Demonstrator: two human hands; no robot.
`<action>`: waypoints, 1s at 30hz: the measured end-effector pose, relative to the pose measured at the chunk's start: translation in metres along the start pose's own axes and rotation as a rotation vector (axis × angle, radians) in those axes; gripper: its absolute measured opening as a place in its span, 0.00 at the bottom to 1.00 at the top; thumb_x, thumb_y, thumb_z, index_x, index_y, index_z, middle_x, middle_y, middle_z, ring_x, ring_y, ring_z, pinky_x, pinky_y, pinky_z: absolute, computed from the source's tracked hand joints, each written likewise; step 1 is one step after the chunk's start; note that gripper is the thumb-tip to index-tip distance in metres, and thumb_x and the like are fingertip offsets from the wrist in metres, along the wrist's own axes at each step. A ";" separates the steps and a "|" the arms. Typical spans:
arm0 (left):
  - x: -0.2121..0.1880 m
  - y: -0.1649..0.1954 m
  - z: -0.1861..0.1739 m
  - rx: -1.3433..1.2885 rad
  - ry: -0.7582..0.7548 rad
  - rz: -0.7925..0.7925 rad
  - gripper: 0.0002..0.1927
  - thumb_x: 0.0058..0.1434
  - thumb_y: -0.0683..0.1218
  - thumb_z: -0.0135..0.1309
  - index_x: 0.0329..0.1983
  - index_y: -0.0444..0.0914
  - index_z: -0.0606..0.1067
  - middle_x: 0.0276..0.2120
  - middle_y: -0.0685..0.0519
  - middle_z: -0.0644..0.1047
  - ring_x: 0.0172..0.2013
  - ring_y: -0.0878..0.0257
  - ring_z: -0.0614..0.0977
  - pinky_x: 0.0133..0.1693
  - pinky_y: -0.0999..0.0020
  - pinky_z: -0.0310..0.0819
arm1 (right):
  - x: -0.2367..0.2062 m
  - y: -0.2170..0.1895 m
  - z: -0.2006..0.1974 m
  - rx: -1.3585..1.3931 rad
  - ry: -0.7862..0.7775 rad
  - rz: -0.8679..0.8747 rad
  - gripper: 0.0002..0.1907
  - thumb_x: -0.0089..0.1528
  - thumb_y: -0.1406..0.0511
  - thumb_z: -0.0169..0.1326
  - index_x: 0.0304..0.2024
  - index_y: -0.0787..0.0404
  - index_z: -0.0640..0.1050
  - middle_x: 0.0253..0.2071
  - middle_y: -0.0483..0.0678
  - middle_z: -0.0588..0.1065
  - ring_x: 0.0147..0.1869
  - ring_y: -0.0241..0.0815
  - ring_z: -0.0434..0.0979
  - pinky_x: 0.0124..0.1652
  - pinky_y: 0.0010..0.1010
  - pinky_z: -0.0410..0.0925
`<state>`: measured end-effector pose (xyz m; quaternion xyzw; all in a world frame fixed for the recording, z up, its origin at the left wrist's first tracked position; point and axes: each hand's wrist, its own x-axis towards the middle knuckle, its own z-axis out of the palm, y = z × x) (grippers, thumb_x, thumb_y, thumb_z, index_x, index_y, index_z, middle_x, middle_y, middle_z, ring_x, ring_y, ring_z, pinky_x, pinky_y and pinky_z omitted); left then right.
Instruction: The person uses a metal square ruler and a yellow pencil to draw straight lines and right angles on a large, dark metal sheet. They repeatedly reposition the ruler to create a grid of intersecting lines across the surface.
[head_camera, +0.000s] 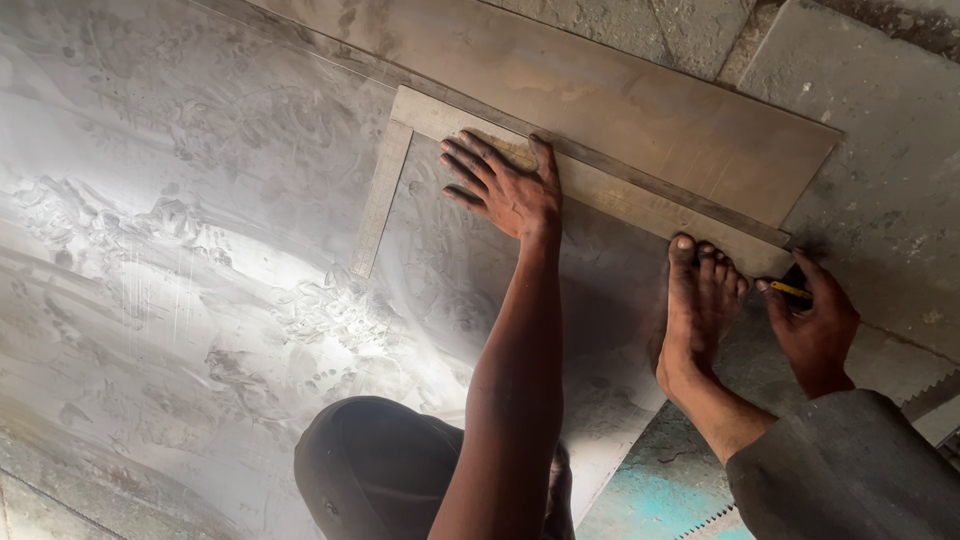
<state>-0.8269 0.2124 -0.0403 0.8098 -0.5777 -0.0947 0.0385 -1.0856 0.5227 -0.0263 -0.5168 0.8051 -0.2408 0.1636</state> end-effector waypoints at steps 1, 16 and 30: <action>0.001 -0.001 0.002 0.031 -0.002 0.004 0.53 0.64 0.75 0.36 0.80 0.38 0.42 0.79 0.42 0.41 0.78 0.50 0.39 0.73 0.43 0.22 | 0.000 0.001 0.000 0.008 0.010 -0.013 0.25 0.69 0.63 0.65 0.63 0.70 0.74 0.55 0.61 0.78 0.58 0.54 0.81 0.54 0.38 0.75; -0.012 0.007 0.006 0.172 -0.098 -0.011 0.50 0.70 0.77 0.25 0.83 0.41 0.40 0.81 0.43 0.39 0.80 0.50 0.41 0.76 0.37 0.32 | 0.003 -0.004 -0.018 -0.049 0.021 0.070 0.27 0.64 0.62 0.64 0.64 0.61 0.75 0.48 0.57 0.78 0.46 0.53 0.80 0.44 0.40 0.73; -0.012 0.009 0.003 0.163 -0.119 -0.014 0.51 0.69 0.78 0.26 0.82 0.40 0.40 0.80 0.42 0.39 0.80 0.50 0.40 0.76 0.38 0.32 | 0.001 0.001 -0.014 -0.070 0.028 0.064 0.28 0.63 0.65 0.64 0.65 0.61 0.74 0.53 0.57 0.79 0.52 0.53 0.81 0.49 0.39 0.75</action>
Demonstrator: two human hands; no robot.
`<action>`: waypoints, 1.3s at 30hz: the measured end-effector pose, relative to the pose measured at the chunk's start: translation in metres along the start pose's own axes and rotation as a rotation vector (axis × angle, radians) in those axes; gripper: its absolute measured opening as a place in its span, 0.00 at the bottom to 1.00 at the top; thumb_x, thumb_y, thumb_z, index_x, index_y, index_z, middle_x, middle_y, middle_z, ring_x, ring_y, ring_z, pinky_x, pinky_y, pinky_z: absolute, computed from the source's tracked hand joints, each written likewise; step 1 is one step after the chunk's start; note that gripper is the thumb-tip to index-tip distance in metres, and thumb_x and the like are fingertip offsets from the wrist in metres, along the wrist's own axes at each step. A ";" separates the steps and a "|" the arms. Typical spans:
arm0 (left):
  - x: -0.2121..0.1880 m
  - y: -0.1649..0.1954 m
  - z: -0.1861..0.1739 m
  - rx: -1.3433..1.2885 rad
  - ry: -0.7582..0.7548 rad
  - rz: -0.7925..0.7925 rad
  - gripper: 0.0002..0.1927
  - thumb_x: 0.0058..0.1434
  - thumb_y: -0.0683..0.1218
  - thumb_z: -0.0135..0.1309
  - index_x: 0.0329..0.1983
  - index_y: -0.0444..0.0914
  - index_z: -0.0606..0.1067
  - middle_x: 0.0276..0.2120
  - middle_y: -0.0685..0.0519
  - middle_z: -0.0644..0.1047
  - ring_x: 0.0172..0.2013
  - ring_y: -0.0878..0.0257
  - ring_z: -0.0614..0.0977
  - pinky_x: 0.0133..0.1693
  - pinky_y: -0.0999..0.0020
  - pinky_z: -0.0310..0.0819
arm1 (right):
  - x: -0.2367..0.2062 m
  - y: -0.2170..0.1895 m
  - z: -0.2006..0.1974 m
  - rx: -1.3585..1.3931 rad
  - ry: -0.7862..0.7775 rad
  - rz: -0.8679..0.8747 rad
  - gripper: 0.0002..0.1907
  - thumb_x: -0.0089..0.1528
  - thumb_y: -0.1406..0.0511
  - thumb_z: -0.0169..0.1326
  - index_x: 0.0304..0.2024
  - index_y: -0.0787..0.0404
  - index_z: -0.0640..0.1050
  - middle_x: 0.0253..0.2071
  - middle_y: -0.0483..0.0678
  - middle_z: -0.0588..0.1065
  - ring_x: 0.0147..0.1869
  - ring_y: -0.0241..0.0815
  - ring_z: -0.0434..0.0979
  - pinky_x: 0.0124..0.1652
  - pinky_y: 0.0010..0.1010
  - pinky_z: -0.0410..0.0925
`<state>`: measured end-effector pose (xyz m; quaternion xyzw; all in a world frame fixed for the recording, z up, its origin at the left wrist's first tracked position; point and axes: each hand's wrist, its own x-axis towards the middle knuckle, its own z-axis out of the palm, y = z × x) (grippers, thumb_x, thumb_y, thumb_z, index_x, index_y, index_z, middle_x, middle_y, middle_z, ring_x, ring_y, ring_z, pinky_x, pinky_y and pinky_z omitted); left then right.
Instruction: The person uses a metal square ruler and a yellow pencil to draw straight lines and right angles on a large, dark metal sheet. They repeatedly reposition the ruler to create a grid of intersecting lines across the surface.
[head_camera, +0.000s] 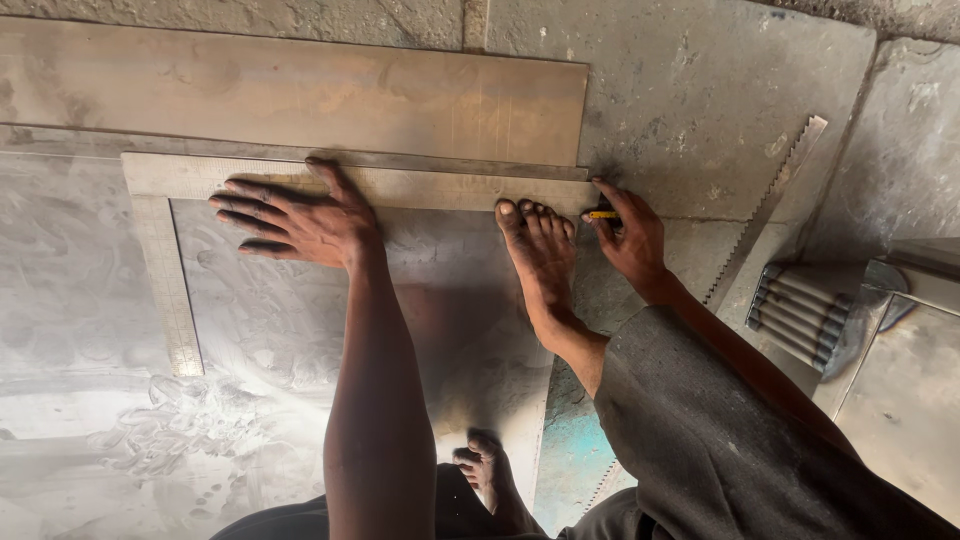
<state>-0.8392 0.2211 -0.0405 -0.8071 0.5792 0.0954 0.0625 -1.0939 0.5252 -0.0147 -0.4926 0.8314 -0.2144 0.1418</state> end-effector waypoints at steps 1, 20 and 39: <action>0.000 0.001 -0.001 0.007 -0.006 0.001 0.51 0.70 0.77 0.26 0.82 0.39 0.40 0.80 0.42 0.39 0.80 0.50 0.40 0.76 0.38 0.31 | 0.001 0.000 0.000 0.008 0.005 0.000 0.27 0.64 0.65 0.64 0.65 0.60 0.74 0.53 0.57 0.79 0.52 0.53 0.81 0.49 0.39 0.75; 0.004 -0.007 -0.017 -0.231 0.138 0.044 0.53 0.65 0.70 0.43 0.79 0.33 0.44 0.79 0.38 0.43 0.78 0.47 0.40 0.74 0.40 0.24 | 0.201 -0.178 0.015 0.061 -0.263 -0.502 0.15 0.69 0.71 0.52 0.58 0.57 0.77 0.47 0.53 0.81 0.43 0.51 0.81 0.42 0.39 0.73; 0.013 -0.006 -0.015 -0.291 0.107 -0.012 0.40 0.70 0.58 0.37 0.80 0.34 0.46 0.79 0.40 0.43 0.79 0.48 0.40 0.74 0.40 0.23 | 0.292 -0.354 0.114 -0.114 -0.369 -0.959 0.22 0.65 0.70 0.51 0.61 0.50 0.80 0.24 0.49 0.78 0.26 0.47 0.78 0.32 0.42 0.70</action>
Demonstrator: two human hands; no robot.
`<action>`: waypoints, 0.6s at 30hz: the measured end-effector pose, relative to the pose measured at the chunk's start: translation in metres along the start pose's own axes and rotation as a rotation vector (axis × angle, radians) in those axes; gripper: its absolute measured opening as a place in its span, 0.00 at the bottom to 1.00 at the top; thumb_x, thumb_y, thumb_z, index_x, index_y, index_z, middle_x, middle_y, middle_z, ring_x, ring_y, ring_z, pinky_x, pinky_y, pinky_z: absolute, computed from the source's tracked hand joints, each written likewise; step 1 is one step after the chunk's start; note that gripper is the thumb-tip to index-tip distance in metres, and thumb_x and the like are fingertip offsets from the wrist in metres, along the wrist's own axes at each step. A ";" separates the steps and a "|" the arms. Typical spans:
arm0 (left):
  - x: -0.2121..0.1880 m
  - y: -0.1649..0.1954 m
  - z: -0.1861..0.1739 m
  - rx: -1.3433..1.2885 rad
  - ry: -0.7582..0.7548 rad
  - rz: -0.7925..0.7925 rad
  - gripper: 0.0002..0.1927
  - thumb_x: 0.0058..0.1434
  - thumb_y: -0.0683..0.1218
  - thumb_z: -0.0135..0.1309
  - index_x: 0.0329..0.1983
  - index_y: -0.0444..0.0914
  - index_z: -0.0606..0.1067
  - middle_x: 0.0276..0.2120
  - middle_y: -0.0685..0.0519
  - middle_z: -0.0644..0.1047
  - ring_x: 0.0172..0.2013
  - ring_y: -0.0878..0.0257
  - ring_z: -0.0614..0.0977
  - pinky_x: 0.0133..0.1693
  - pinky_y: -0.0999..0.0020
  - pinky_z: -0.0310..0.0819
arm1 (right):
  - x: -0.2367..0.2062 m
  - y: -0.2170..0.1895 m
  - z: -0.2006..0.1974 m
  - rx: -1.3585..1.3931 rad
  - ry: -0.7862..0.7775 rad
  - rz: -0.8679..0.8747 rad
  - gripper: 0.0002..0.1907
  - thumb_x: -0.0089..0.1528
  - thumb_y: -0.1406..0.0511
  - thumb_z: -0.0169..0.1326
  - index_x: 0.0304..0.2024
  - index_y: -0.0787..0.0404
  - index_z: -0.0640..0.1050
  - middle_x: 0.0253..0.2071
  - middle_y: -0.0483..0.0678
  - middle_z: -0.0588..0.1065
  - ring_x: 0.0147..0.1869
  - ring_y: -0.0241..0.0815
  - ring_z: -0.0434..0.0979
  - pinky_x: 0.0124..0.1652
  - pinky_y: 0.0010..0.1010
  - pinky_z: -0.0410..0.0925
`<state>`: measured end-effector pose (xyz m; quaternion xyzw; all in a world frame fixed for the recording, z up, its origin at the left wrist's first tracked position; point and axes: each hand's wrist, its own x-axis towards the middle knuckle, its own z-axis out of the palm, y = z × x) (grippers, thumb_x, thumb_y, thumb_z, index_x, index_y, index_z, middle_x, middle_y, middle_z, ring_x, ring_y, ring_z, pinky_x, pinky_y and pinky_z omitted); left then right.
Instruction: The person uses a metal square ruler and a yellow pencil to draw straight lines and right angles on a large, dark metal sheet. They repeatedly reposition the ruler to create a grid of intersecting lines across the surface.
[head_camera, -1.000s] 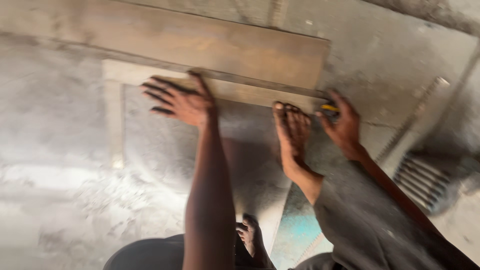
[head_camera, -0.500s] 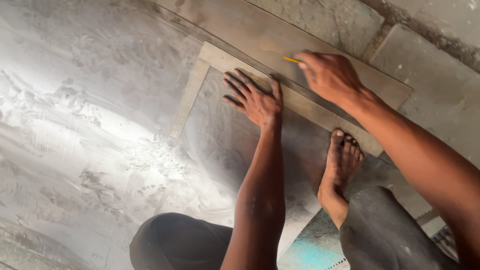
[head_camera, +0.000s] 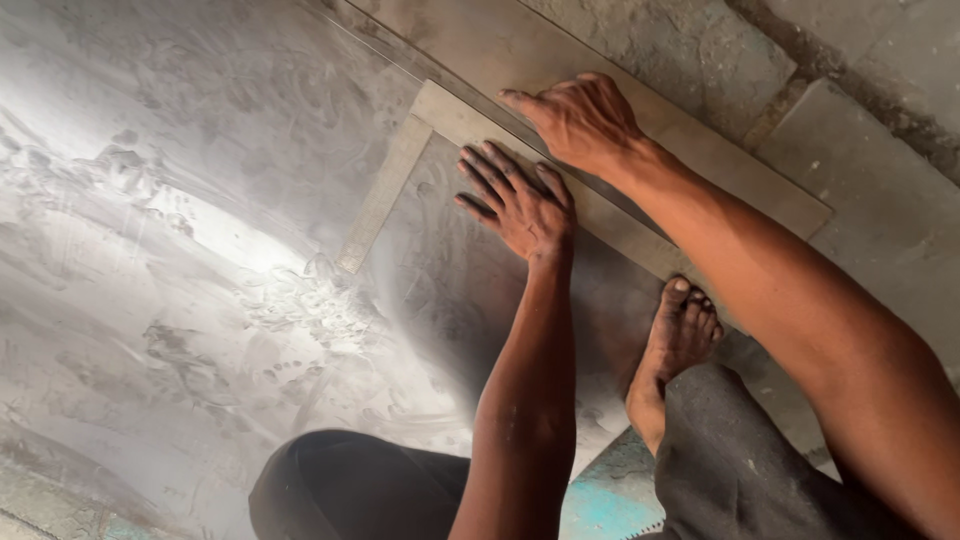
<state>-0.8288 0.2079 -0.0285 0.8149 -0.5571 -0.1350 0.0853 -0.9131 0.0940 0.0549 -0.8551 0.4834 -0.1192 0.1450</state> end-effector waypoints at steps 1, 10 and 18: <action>-0.001 0.000 0.000 -0.005 -0.009 0.003 0.40 0.70 0.58 0.37 0.80 0.34 0.45 0.79 0.40 0.43 0.79 0.48 0.40 0.74 0.40 0.23 | -0.005 0.000 -0.003 0.006 -0.026 0.009 0.21 0.66 0.70 0.51 0.61 0.49 0.80 0.23 0.49 0.77 0.26 0.47 0.78 0.31 0.42 0.70; 0.001 0.003 -0.003 0.097 -0.077 -0.003 0.42 0.69 0.60 0.36 0.79 0.34 0.44 0.79 0.40 0.41 0.78 0.47 0.38 0.73 0.40 0.22 | 0.021 -0.017 0.005 0.011 -0.092 0.025 0.23 0.64 0.72 0.50 0.60 0.48 0.80 0.21 0.52 0.77 0.22 0.47 0.77 0.25 0.41 0.70; -0.002 0.001 0.006 0.150 -0.023 0.034 0.38 0.73 0.59 0.32 0.80 0.35 0.43 0.78 0.38 0.42 0.79 0.47 0.42 0.74 0.39 0.27 | -0.239 0.037 -0.013 -0.201 -0.738 0.157 0.40 0.61 0.71 0.52 0.73 0.38 0.60 0.30 0.49 0.76 0.31 0.42 0.75 0.25 0.35 0.70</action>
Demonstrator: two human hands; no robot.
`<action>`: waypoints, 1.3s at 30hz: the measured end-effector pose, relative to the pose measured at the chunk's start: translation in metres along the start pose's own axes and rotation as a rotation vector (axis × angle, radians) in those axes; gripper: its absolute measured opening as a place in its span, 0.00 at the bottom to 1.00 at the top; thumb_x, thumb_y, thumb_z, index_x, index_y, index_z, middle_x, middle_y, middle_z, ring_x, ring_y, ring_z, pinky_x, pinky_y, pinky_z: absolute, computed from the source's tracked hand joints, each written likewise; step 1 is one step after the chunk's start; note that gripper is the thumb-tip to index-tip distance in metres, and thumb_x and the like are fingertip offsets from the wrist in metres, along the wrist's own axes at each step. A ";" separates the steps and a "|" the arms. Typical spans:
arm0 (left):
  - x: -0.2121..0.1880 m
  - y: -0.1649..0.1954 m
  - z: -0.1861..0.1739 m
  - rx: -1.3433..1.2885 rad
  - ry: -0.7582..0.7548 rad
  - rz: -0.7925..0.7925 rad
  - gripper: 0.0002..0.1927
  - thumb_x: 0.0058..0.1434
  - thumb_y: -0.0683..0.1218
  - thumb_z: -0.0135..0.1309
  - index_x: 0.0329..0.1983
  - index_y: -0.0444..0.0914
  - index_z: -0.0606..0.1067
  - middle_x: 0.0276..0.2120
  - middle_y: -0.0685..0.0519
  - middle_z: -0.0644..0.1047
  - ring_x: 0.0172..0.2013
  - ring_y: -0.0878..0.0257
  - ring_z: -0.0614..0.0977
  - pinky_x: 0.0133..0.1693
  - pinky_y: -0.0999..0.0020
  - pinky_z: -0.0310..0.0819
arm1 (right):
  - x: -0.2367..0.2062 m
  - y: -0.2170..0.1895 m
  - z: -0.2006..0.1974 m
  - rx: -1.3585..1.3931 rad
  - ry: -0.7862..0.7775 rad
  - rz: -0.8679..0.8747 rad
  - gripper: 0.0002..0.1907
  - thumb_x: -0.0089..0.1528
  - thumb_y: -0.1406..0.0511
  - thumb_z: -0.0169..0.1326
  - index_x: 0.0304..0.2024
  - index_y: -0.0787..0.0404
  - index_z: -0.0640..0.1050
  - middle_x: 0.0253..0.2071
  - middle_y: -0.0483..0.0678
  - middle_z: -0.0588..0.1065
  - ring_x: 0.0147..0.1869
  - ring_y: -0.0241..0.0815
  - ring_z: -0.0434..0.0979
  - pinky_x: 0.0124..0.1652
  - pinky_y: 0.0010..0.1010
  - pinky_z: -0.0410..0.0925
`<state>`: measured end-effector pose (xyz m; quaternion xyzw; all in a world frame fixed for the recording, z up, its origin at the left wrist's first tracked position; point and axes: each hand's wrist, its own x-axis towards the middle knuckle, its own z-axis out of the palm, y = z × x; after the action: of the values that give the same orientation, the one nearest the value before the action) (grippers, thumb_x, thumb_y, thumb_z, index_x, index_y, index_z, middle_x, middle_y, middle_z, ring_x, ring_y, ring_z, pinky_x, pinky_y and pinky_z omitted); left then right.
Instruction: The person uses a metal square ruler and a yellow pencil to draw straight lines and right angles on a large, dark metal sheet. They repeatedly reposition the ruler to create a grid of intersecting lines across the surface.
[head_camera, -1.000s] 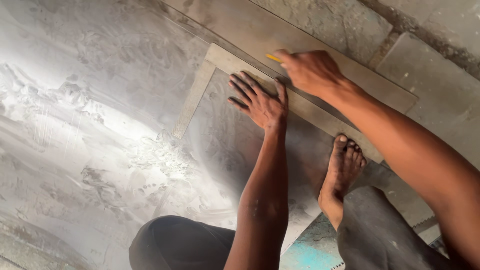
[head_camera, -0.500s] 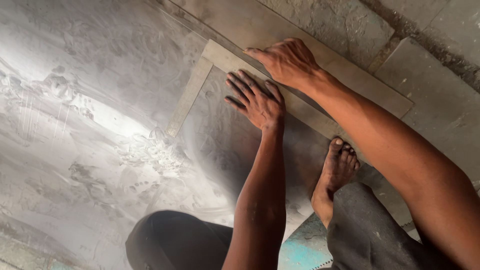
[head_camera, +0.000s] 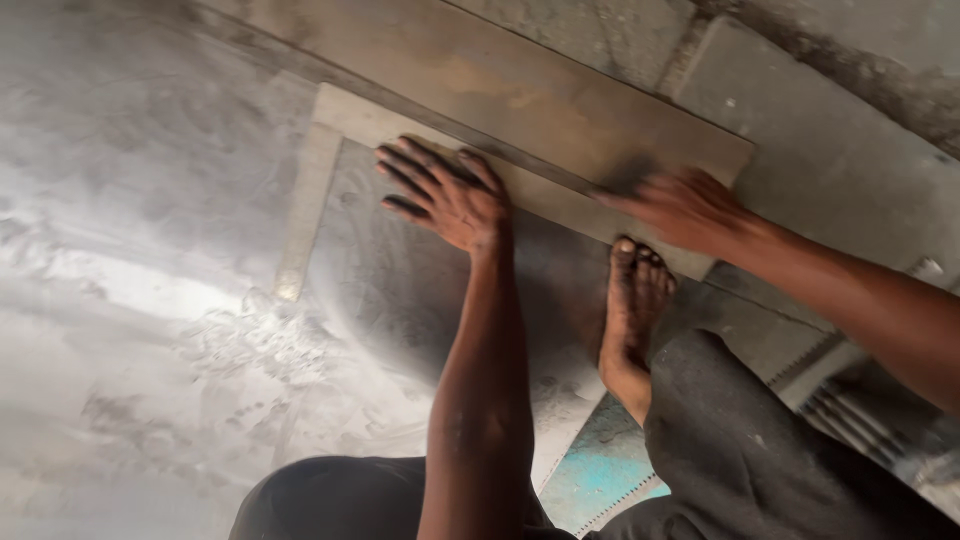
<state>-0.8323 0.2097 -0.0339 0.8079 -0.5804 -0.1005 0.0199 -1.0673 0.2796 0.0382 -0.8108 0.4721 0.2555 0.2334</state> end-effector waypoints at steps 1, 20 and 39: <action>0.000 0.000 0.001 0.003 -0.015 -0.005 0.38 0.73 0.59 0.32 0.80 0.35 0.43 0.79 0.39 0.42 0.79 0.47 0.42 0.75 0.40 0.28 | -0.047 0.011 0.026 -0.056 -0.119 0.009 0.45 0.61 0.72 0.53 0.77 0.41 0.55 0.29 0.45 0.76 0.32 0.39 0.76 0.34 0.34 0.70; -0.054 -0.056 -0.059 -0.881 -0.137 -0.296 0.34 0.62 0.58 0.58 0.66 0.35 0.69 0.59 0.41 0.77 0.58 0.42 0.76 0.59 0.51 0.69 | -0.118 -0.104 0.102 1.581 0.521 0.847 0.13 0.68 0.62 0.50 0.50 0.62 0.76 0.42 0.50 0.79 0.44 0.41 0.80 0.47 0.33 0.72; -0.001 -0.390 -0.187 -0.291 -0.335 0.006 0.36 0.50 0.59 0.69 0.56 0.37 0.72 0.45 0.41 0.80 0.48 0.43 0.80 0.48 0.50 0.75 | 0.078 -0.162 -0.062 1.123 0.804 0.356 0.06 0.67 0.71 0.60 0.45 0.66 0.85 0.39 0.53 0.80 0.39 0.39 0.78 0.40 0.33 0.71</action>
<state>-0.4337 0.3219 0.0910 0.7668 -0.5573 -0.3160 0.0399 -0.8787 0.2632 0.0580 -0.5102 0.7071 -0.3109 0.3781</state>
